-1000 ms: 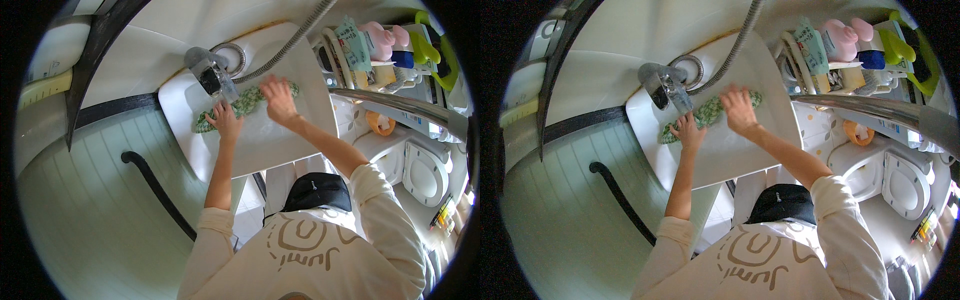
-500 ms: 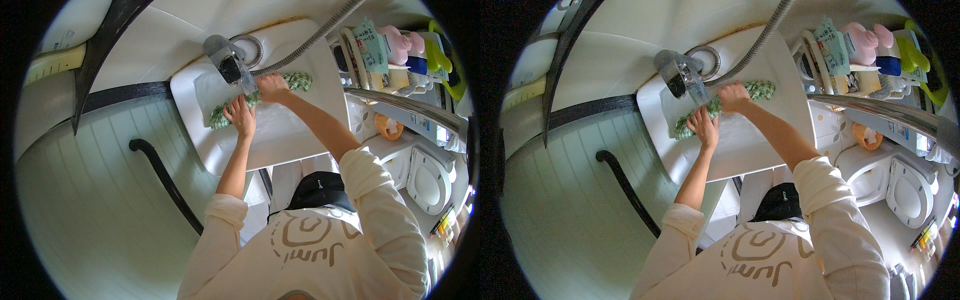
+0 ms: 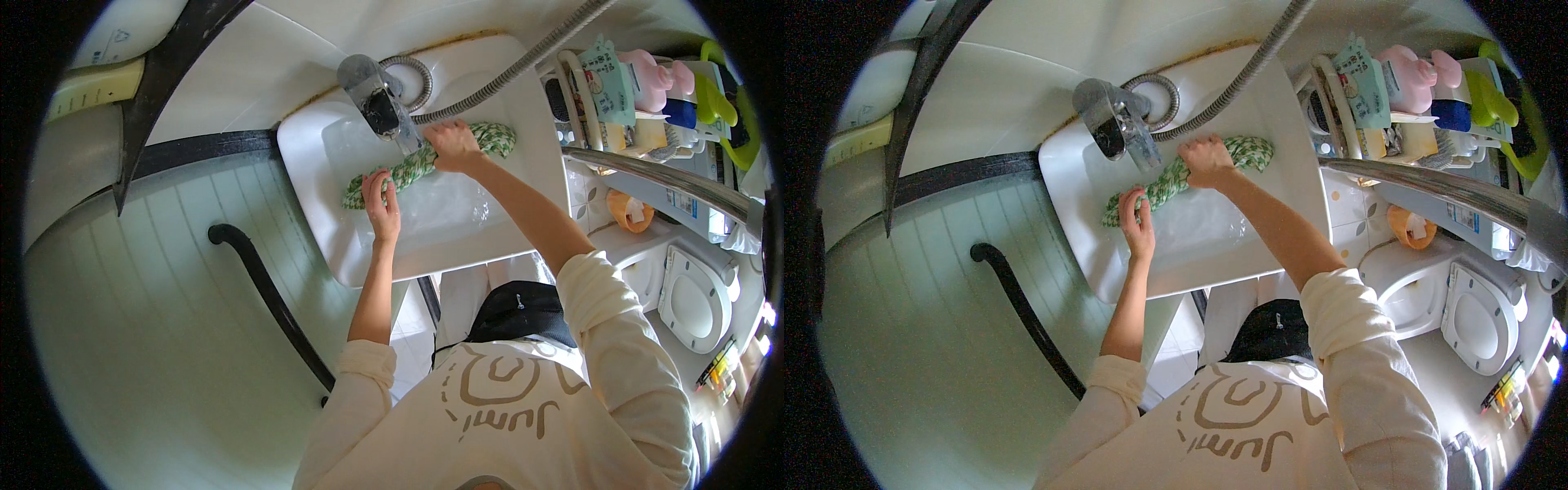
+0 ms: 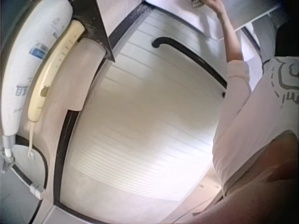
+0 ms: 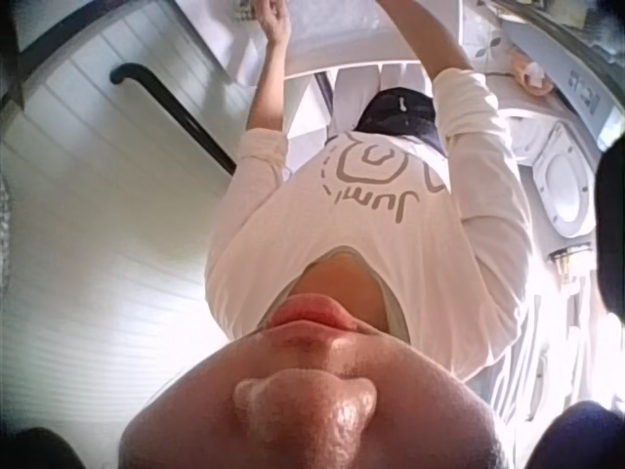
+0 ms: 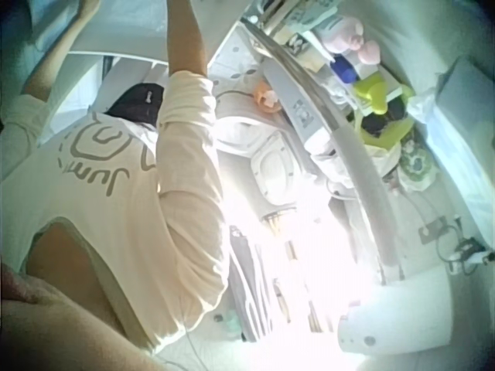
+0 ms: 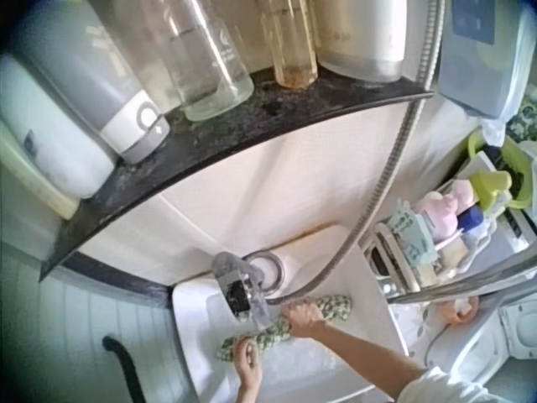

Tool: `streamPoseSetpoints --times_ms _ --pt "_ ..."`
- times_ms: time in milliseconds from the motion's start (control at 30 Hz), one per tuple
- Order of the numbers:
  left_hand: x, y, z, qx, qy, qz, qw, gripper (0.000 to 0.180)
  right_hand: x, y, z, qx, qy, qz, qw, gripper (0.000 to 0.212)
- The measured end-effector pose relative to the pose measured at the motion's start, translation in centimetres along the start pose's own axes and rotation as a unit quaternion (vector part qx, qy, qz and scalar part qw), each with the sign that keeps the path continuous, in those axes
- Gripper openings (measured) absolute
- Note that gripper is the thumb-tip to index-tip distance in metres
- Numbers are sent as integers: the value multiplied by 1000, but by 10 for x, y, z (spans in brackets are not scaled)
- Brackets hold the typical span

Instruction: The person washes a green and white patterned cloth in a bathroom sink. They repeatedly wet, rub, and wring the cloth under running water, then rinse and wring it again before the clip ends.

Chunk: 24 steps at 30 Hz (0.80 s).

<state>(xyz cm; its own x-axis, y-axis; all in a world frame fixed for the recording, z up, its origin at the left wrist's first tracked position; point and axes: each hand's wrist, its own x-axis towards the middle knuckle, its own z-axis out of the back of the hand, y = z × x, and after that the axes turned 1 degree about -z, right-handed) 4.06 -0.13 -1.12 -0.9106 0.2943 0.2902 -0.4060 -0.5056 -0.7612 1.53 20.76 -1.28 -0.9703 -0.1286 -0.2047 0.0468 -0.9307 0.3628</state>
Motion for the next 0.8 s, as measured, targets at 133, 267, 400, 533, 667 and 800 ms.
streamPoseSetpoints --times_ms 133,267,400,533,667,800 --pt "-4 -9 3 95 4 -11 995 18 0 4 -1 -13 0 -23 1000 39" --pt "4 -25 6 271 96 26 958 29 -4 9 0 -28 -14 -29 999 38" --pt "13 -31 17 342 224 105 907 53 -4 10 5 0 1 -31 1000 39" --pt "3 -20 16 334 219 71 914 60 0 7 14 50 51 -45 996 35" --pt "-13 -2 -2 365 121 8 923 52 5 0 20 107 116 -84 984 23" --pt "-21 6 -16 366 49 3 929 51 20 -10 24 180 330 -70 924 11"
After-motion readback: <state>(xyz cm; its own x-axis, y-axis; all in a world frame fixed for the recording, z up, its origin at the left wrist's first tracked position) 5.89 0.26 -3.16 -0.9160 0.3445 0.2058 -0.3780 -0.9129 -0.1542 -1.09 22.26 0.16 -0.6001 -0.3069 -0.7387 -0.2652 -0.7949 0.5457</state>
